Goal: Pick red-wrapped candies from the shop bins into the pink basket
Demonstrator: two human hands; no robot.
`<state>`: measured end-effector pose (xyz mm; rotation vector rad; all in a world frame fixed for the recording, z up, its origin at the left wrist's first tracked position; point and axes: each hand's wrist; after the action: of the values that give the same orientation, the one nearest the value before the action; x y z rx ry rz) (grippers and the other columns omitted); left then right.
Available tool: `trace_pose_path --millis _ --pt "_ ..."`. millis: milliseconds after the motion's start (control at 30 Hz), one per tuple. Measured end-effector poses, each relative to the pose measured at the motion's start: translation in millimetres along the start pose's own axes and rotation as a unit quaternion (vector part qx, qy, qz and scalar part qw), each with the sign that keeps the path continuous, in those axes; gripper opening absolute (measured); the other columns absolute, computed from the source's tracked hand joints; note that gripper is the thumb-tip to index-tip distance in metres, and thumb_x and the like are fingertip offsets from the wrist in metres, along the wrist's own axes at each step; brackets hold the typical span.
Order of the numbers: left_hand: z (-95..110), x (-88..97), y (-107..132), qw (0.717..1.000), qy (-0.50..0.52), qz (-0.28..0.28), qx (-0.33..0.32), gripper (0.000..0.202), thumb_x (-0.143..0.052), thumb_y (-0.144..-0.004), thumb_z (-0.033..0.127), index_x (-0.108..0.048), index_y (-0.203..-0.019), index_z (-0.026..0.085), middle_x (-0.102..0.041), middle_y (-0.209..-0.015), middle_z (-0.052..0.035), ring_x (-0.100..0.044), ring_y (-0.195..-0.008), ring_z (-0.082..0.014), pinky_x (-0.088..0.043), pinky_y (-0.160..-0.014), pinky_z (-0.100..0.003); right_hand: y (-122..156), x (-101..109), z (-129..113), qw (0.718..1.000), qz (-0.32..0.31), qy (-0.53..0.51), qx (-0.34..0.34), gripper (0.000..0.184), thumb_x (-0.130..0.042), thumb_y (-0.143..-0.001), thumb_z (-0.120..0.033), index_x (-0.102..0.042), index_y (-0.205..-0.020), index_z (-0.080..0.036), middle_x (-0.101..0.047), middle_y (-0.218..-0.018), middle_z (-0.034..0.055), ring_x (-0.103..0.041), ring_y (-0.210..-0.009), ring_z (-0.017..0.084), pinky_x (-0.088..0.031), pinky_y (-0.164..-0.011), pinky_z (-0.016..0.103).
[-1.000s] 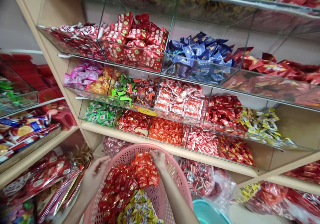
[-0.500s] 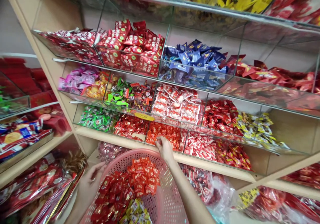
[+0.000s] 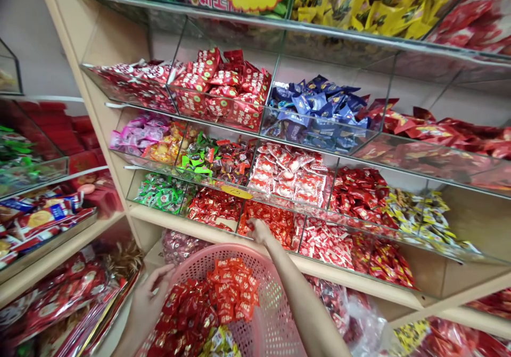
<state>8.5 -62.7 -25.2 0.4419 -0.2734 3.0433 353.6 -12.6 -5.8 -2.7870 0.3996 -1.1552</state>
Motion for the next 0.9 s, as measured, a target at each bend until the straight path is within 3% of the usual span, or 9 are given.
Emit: trace_pose_path --millis 200,333,400,500,633,767,900 --pt "2 -0.2 0 1.0 -0.001 0.003 -0.004 0.035 -0.05 -0.074 0.044 -0.061 -0.094 0.018 -0.066 -0.1 -0.0077 -0.06 -0.094 -0.0225 -0.05 -0.08 -0.034 17 21 -20 0.997 0.068 0.007 0.038 0.043 -0.063 -0.059 -0.02 -0.059 -0.102 -0.019 -0.063 -0.085 0.0048 -0.056 -0.074 0.017 -0.042 -0.07 0.028" --pt "8 -3.6 1 1.0 0.017 0.008 -0.002 0.035 -0.052 -0.072 0.044 -0.062 -0.092 0.017 -0.066 -0.099 -0.0082 -0.06 -0.094 -0.0226 -0.049 -0.082 -0.034 46 33 -53 0.984 0.127 -0.123 0.002 0.045 -0.063 -0.064 -0.033 -0.056 -0.106 -0.019 -0.061 -0.087 0.004 -0.053 -0.062 0.013 -0.043 -0.06 0.027" --pt "15 -7.9 3 0.999 0.035 -0.002 0.006 0.035 -0.053 -0.071 0.044 -0.062 -0.092 0.017 -0.065 -0.099 -0.0085 -0.06 -0.094 -0.0223 -0.048 -0.083 -0.033 65 31 -70 0.956 0.132 -0.256 -0.058 0.04 -0.064 -0.064 -0.038 -0.059 -0.098 -0.018 -0.062 -0.082 0.0029 -0.054 -0.059 0.012 -0.044 -0.058 0.026" --pt "31 -19.4 7 0.997 0.061 -0.04 0.012 0.034 -0.053 -0.073 0.042 -0.062 -0.093 0.017 -0.065 -0.099 -0.0083 -0.06 -0.093 -0.0211 -0.047 -0.084 -0.032 96 18 -92 0.88 0.073 -0.444 -0.151 0.031 -0.067 -0.063 -0.039 -0.061 -0.085 -0.018 -0.062 -0.071 0.0001 -0.057 -0.061 0.011 -0.046 -0.06 0.024" --pt "59 -40.8 15 0.988 0.102 -0.119 0.009 0.031 -0.05 -0.076 0.04 -0.061 -0.093 0.017 -0.065 -0.099 -0.0075 -0.06 -0.089 -0.0184 -0.048 -0.08 -0.029 132 -8 -114 0.798 0.016 -0.562 -0.219 0.025 -0.071 -0.062 -0.033 -0.061 -0.078 -0.017 -0.063 -0.069 -0.0002 -0.061 -0.065 0.01 -0.048 -0.064 0.021" --pt "74 -55.8 24 0.975 0.132 -0.178 0.007 0.031 -0.053 -0.075 0.039 -0.06 -0.096 0.017 -0.066 -0.091 -0.0057 -0.062 -0.08 -0.0162 -0.05 -0.071 -0.026 155 -29 -128 0.767 -0.04 -0.596 -0.233 0.025 -0.068 -0.066 -0.033 -0.062 -0.083 -0.016 -0.065 -0.072 0.0015 -0.063 -0.068 0.011 -0.049 -0.067 0.022" --pt "73 -57.6 28 0.977 0.119 -0.175 0.01 0.026 -0.055 -0.073 0.039 -0.062 -0.082 0.016 -0.065 -0.077 -0.0029 -0.06 -0.071 -0.0149 -0.049 -0.064 -0.024 165 -39 -129 0.74 -0.038 -0.624 -0.248 0.023 -0.068 -0.067 -0.032 -0.06 -0.08 -0.016 -0.065 -0.073 0.0022 -0.064 -0.07 0.013 -0.05 -0.066 0.022"
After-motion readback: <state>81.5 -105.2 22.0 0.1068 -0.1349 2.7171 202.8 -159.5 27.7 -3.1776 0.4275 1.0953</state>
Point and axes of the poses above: each hand's wrist, its own y-axis away from the middle knuckle, its own x-axis out of the back of the hand, z = x × y
